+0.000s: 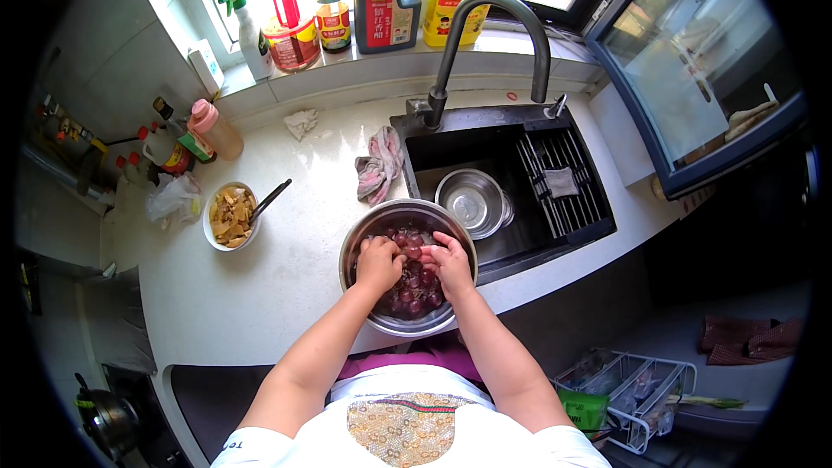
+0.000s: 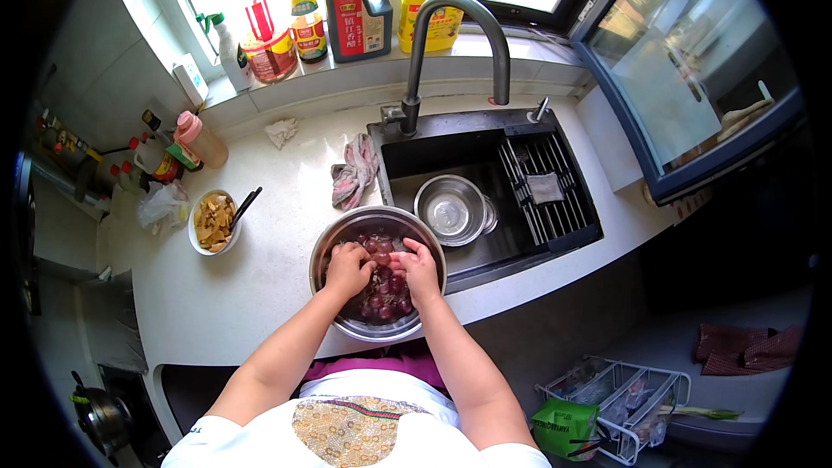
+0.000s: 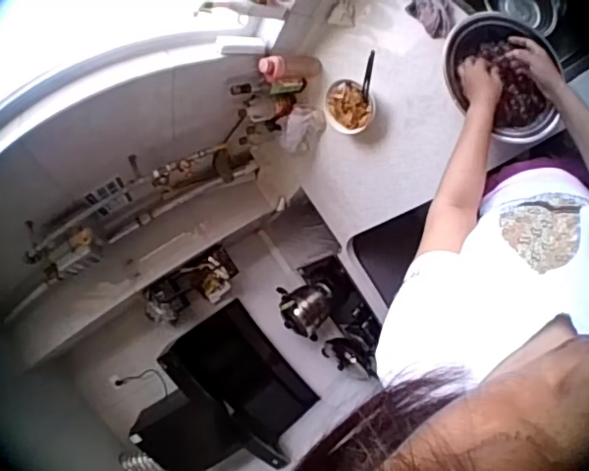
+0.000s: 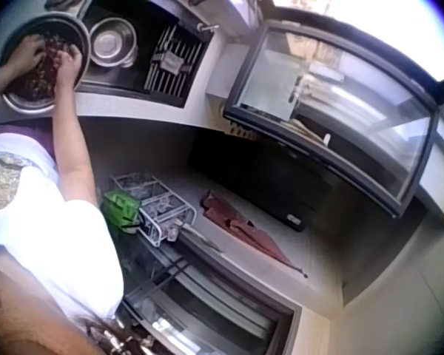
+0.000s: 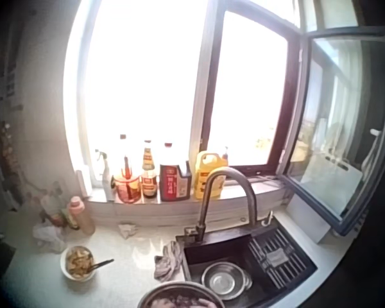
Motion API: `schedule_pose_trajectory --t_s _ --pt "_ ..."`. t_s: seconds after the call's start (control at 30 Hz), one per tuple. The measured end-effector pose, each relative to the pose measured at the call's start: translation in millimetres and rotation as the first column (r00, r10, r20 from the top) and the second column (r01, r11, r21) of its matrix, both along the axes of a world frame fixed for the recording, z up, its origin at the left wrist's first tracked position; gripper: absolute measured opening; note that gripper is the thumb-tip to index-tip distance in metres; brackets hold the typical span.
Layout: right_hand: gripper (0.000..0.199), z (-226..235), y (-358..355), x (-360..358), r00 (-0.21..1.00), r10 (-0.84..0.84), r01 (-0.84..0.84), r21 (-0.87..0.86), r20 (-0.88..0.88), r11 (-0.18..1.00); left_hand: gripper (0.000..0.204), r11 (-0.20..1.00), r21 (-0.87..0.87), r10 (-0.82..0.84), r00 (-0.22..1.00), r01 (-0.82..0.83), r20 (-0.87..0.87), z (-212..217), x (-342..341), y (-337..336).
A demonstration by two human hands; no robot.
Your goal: The person retrieves a plate of food from the refrigerator and places it on the counter. They then take a bag of grapes, pour them into a metal bowl, and wash them under running water in the sink, separating the grapes from the stems by hand.
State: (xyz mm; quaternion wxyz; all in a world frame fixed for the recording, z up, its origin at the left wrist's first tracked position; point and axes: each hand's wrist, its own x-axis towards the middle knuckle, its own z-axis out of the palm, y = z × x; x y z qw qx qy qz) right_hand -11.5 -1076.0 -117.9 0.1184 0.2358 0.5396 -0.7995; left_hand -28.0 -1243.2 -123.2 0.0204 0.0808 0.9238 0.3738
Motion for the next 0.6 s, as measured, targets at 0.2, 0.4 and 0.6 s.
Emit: schedule_pose_trajectory --t_s 0.2,0.4,0.6 --pt "0.037 -12 4 -1 0.981 0.193 -0.194 -0.025 -0.029 0.981 0.010 0.941 0.288 -0.130 0.976 0.176 -0.174 -2 -7 -1" --pt "0.044 -2 -2 1 0.963 0.237 -0.256 -0.160 -0.130 0.953 0.009 0.985 0.174 0.017 0.998 -0.006 -0.066 -11 -2 -3" --pt "0.038 2 -6 3 0.950 0.280 -0.281 0.015 -0.140 0.960 0.012 0.983 0.175 -0.032 0.988 0.058 -0.149 -16 -2 -4"
